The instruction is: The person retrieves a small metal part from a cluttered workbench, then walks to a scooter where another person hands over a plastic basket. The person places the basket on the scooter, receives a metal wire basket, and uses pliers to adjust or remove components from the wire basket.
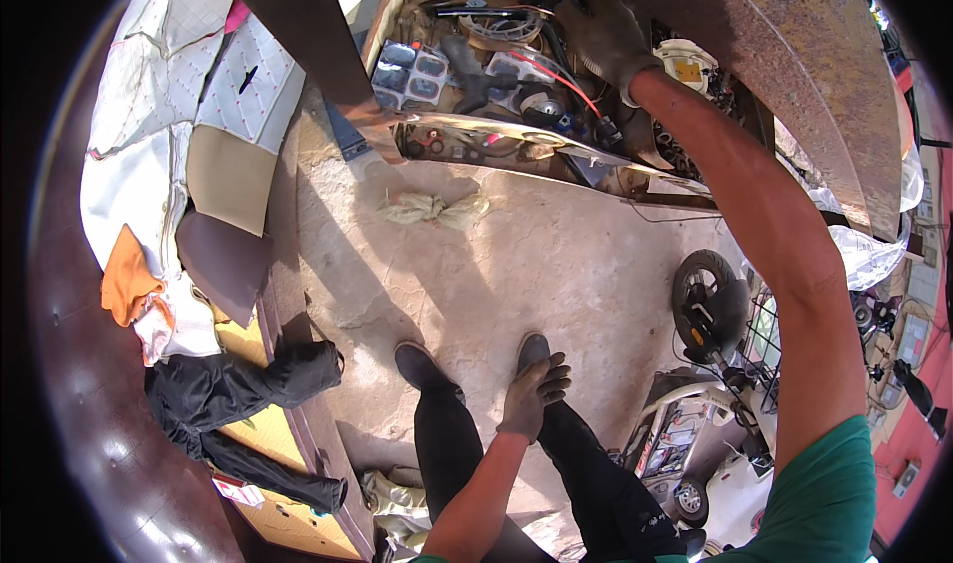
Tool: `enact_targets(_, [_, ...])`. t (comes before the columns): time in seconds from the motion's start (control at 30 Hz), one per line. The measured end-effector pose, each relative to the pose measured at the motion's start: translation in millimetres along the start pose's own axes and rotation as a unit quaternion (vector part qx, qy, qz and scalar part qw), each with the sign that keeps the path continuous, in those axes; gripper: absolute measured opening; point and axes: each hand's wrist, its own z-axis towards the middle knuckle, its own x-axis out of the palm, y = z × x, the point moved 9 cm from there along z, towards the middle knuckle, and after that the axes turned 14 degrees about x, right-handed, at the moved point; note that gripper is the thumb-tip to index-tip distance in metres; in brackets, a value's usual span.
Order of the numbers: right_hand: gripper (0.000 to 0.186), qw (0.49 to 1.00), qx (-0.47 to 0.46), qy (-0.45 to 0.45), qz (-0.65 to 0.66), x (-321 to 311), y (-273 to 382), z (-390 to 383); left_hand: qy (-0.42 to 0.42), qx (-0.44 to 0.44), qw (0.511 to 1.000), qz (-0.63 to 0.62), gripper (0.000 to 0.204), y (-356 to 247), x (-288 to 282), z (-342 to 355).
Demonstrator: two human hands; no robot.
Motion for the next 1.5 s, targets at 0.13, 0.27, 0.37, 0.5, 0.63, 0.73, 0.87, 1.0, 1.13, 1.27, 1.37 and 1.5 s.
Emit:
enact_targets(0.13, [0.047, 0.996, -0.041, -0.01, 0.08, 0, 29, 6, -0.005, 0.005, 1.0, 0.012, 0.055, -3, 3, 0])
enact_targets(0.27, [0.049, 0.997, -0.07, 0.024, 0.029, 19, 69, 24, -0.013, 0.012, 1.0, 0.009, 0.056, -8, 2, 4])
enact_targets(0.37, [0.051, 0.994, -0.09, 0.042, -0.047, 40, 91, 26, -0.012, 0.012, 1.0, 0.01, 0.061, -9, 2, 5])
enact_targets(0.5, [0.053, 0.982, -0.101, 0.049, -0.15, 62, 89, 17, -0.022, 0.014, 1.0, 0.011, 0.062, -9, -1, 6])
enact_targets(0.63, [0.062, 0.966, -0.105, 0.014, -0.238, 58, 71, 26, -0.025, 0.013, 1.0, 0.007, 0.063, -10, -2, 7])
enact_targets(0.73, [0.054, 0.978, -0.109, 0.028, -0.175, 50, 57, 33, -0.021, 0.013, 1.0, -0.003, 0.062, -10, -1, 9])
enact_targets(0.87, [0.045, 0.995, -0.076, -0.001, -0.064, 43, 41, 29, -0.014, 0.023, 1.0, -0.008, 0.061, -12, -1, 9])
enact_targets(1.0, [0.049, 0.988, -0.09, -0.031, -0.118, 42, 42, 26, -0.016, 0.02, 1.0, -0.01, 0.061, -11, -2, 9])
enact_targets(1.13, [0.049, 0.994, -0.046, -0.004, -0.103, 41, 48, 26, -0.01, 0.021, 1.0, -0.009, 0.061, -12, -1, 10])
enact_targets(1.27, [0.049, 0.99, -0.109, 0.069, -0.065, 52, 80, -9, -0.007, 0.017, 1.0, -0.012, 0.061, -11, 0, 11])
enact_targets(1.37, [0.042, 0.971, -0.143, 0.106, -0.157, 59, 93, -32, -0.01, 0.014, 1.0, -0.002, 0.06, -10, 1, 11])
enact_targets(1.5, [0.037, 0.957, -0.116, 0.113, -0.24, 56, 87, -35, -0.017, 0.012, 1.0, 0.004, 0.059, -9, -1, 10])
